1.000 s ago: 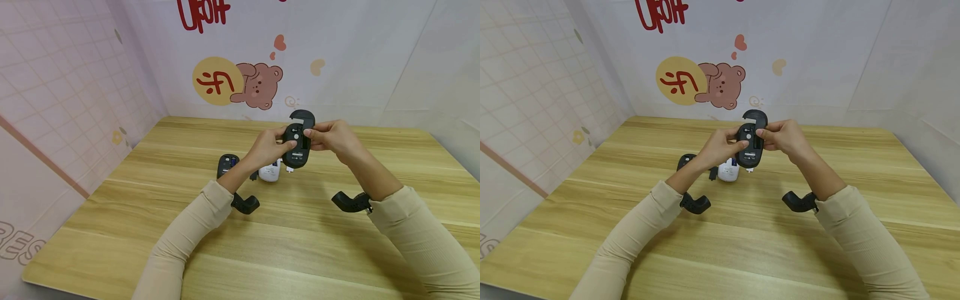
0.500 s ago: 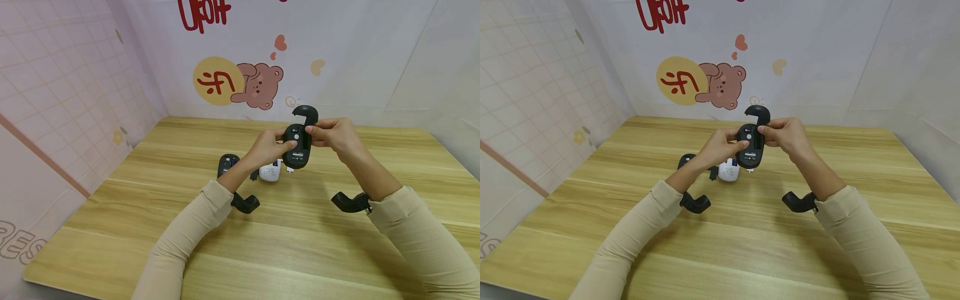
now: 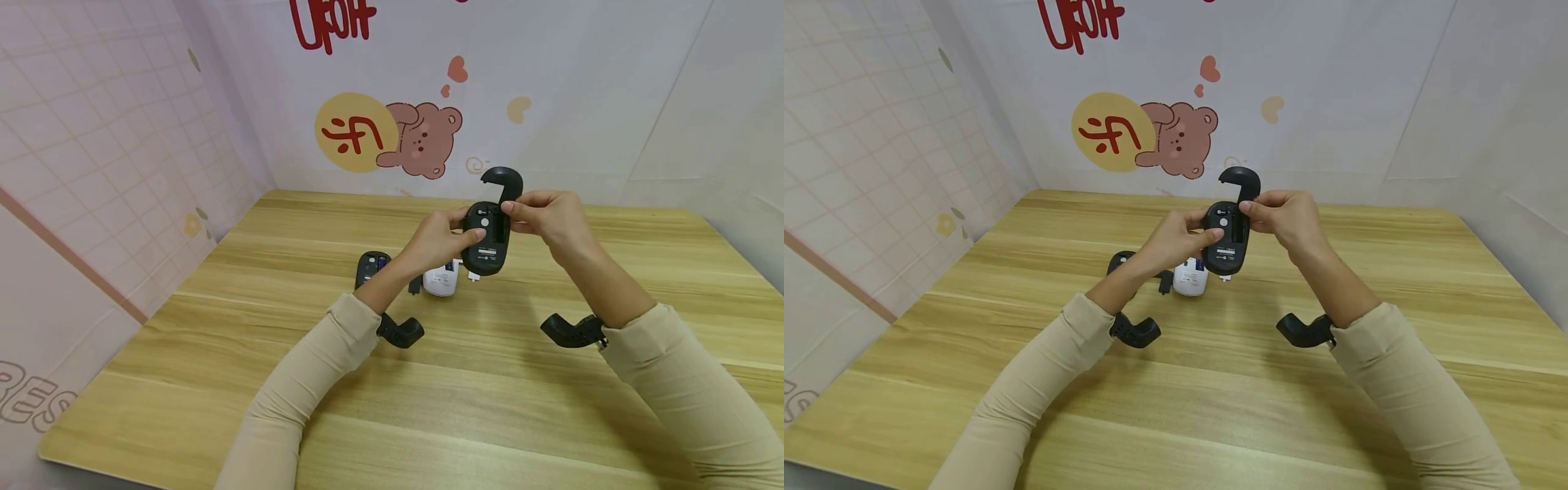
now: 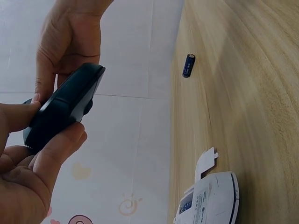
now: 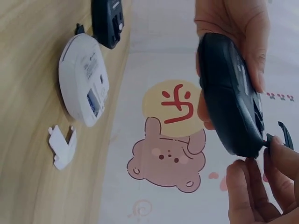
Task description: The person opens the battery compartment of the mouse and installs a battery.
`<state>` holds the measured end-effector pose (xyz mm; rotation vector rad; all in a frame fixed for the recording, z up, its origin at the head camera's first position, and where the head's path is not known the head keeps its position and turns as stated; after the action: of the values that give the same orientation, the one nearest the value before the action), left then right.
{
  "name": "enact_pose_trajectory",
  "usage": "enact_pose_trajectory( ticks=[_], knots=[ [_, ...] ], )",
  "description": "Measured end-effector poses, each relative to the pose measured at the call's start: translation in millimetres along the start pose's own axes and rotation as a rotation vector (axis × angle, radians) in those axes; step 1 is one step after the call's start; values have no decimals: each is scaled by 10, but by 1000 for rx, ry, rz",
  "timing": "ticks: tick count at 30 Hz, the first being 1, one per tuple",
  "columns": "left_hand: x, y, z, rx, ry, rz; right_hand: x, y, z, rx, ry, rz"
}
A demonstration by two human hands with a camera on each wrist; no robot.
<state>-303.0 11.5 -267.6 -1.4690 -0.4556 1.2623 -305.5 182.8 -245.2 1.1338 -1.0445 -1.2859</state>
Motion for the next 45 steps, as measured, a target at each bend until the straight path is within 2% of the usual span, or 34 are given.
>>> enact_pose_trajectory(
  ticks=[2,7,11,14,18,22,26,34,40,43,45],
  knots=[
    [-3,-3,-4,2,-3,-3,-27,27,0,-19,-15,26],
    [-28,9,-19,-2,-23,2,-154,103,-1,-73,-71,-30],
    [-51,8,-21,-8,-37,13,-286,108,10,-58,-97,-71],
    [-59,-8,-14,-10,-37,15,-391,58,25,-23,-118,-161],
    [-67,-37,-2,14,-38,-7,-509,-83,49,42,-116,-337],
    [-71,-61,0,46,-40,-34,-598,-268,69,80,-71,-511],
    [-67,-59,-5,41,-30,-32,-660,-458,88,125,-4,-647],
    [-48,-52,2,30,-22,-50,-849,-723,111,257,49,-655],
    [-40,-60,7,37,-22,-54,-939,-833,127,274,145,-784],
    [-39,-66,7,30,-28,-32,-942,-894,146,287,198,-810],
    [-38,-68,10,22,-32,-18,-930,-944,161,308,234,-784]
  ],
)
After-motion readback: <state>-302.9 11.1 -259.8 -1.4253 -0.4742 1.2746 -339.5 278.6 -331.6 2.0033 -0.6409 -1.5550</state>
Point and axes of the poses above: each hand's wrist, its own z-axis towards the middle knuckle, its own x-axis out of the palm, y = z × x, the point moved 5 cm from there along z, towards the middle knuckle, and after that the axes turned 5 degrees about z, right-handed, at the moved point
